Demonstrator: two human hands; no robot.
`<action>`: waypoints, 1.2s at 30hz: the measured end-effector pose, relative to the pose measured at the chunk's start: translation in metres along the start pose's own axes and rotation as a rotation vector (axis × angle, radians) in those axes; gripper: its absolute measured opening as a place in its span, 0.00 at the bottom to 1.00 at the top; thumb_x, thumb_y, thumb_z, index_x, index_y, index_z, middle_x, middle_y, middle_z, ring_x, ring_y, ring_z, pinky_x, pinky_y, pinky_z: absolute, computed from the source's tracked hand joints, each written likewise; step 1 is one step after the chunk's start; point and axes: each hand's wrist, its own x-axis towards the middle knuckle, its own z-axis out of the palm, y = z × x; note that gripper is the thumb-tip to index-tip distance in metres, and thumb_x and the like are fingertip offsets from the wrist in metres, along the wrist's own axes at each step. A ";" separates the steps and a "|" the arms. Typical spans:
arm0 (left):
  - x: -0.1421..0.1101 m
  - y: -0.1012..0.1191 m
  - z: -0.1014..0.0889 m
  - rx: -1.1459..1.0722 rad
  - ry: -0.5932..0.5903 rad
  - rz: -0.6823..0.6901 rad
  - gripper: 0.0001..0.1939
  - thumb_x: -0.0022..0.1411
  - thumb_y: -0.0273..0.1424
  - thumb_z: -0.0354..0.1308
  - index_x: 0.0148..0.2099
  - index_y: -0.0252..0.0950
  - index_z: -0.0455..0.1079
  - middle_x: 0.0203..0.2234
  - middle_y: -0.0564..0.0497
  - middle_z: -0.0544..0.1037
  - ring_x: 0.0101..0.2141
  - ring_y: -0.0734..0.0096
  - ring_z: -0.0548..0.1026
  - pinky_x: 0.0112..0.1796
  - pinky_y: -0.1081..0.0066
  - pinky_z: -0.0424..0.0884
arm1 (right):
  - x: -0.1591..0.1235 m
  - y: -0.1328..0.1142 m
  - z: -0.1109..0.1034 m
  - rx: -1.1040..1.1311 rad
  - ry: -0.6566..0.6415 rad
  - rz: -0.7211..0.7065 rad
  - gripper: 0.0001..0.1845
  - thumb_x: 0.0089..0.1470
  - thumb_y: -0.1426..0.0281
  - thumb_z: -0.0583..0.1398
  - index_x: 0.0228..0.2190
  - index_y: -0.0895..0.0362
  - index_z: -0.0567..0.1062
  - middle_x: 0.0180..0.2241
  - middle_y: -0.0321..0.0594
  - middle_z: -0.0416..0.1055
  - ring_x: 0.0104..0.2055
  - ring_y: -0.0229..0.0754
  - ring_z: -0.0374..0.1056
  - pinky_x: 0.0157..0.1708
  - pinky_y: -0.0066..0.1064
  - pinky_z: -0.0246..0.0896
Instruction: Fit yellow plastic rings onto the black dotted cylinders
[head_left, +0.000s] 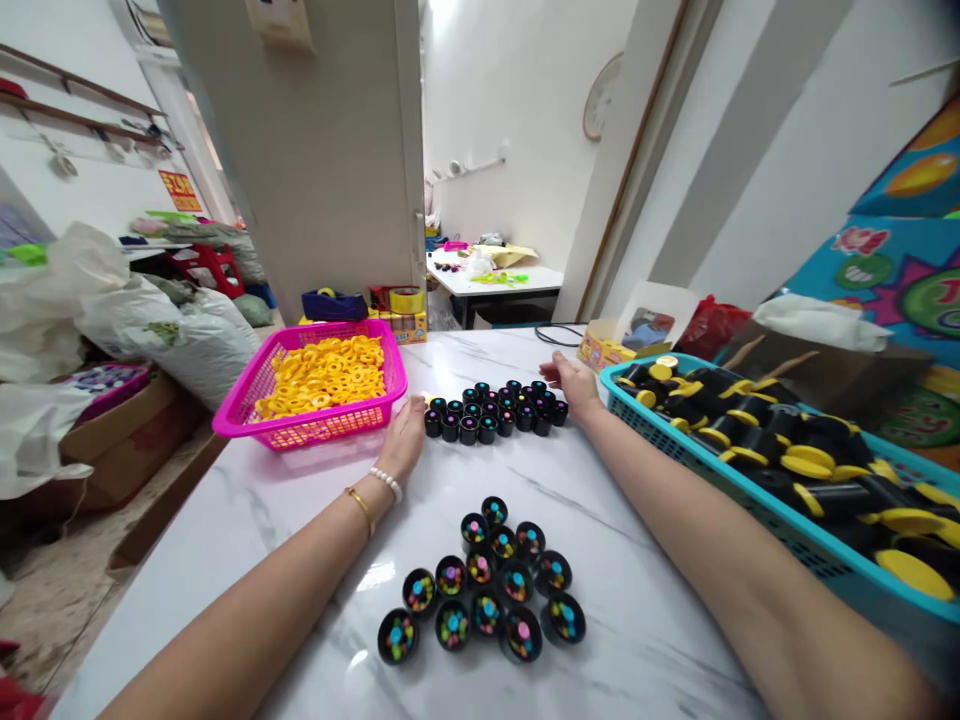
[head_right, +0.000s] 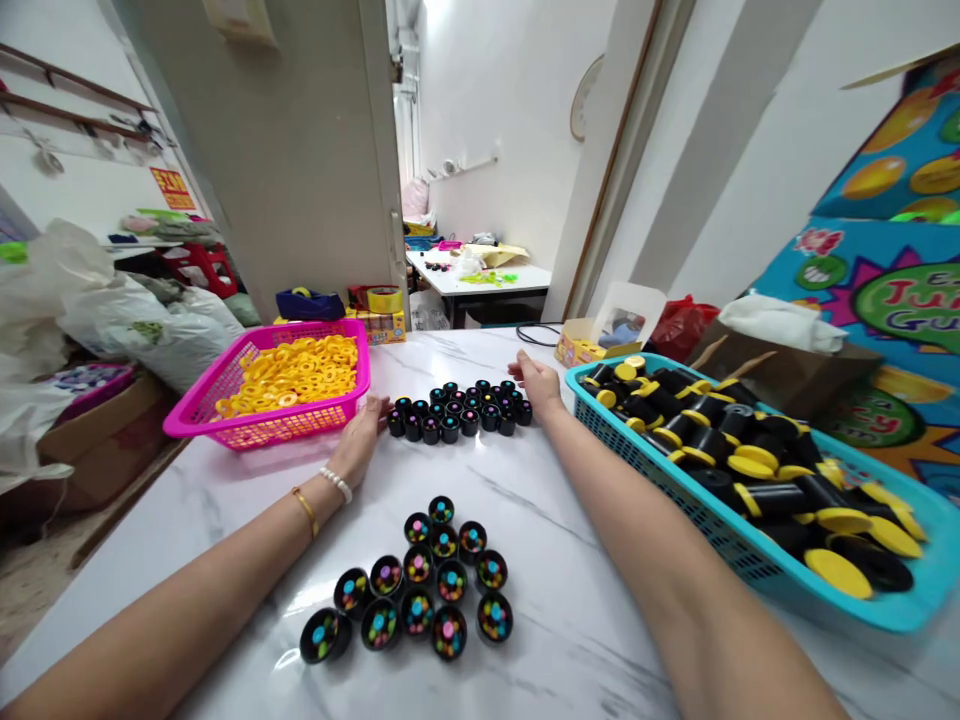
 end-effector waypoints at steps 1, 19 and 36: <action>0.002 -0.002 0.000 -0.037 0.002 -0.021 0.34 0.61 0.56 0.41 0.49 0.32 0.67 0.50 0.37 0.71 0.51 0.58 0.70 0.52 0.61 0.63 | 0.000 0.002 0.001 0.005 -0.029 0.012 0.26 0.44 0.48 0.61 0.23 0.60 0.77 0.26 0.45 0.76 0.29 0.41 0.70 0.27 0.29 0.63; 0.008 0.006 0.003 -0.265 0.016 -0.165 0.34 0.61 0.54 0.46 0.51 0.27 0.67 0.46 0.37 0.74 0.50 0.60 0.71 0.52 0.65 0.65 | 0.017 0.028 -0.012 -0.159 -0.088 0.094 0.12 0.38 0.62 0.67 0.21 0.59 0.77 0.20 0.37 0.73 0.23 0.36 0.64 0.24 0.28 0.58; 0.007 0.007 -0.002 -0.332 -0.040 -0.195 0.23 0.62 0.47 0.49 0.39 0.32 0.72 0.41 0.41 0.77 0.45 0.61 0.74 0.49 0.63 0.68 | 0.013 0.030 -0.029 -0.210 -0.202 0.120 0.09 0.40 0.68 0.65 0.28 0.59 0.79 0.26 0.38 0.76 0.26 0.36 0.67 0.26 0.27 0.62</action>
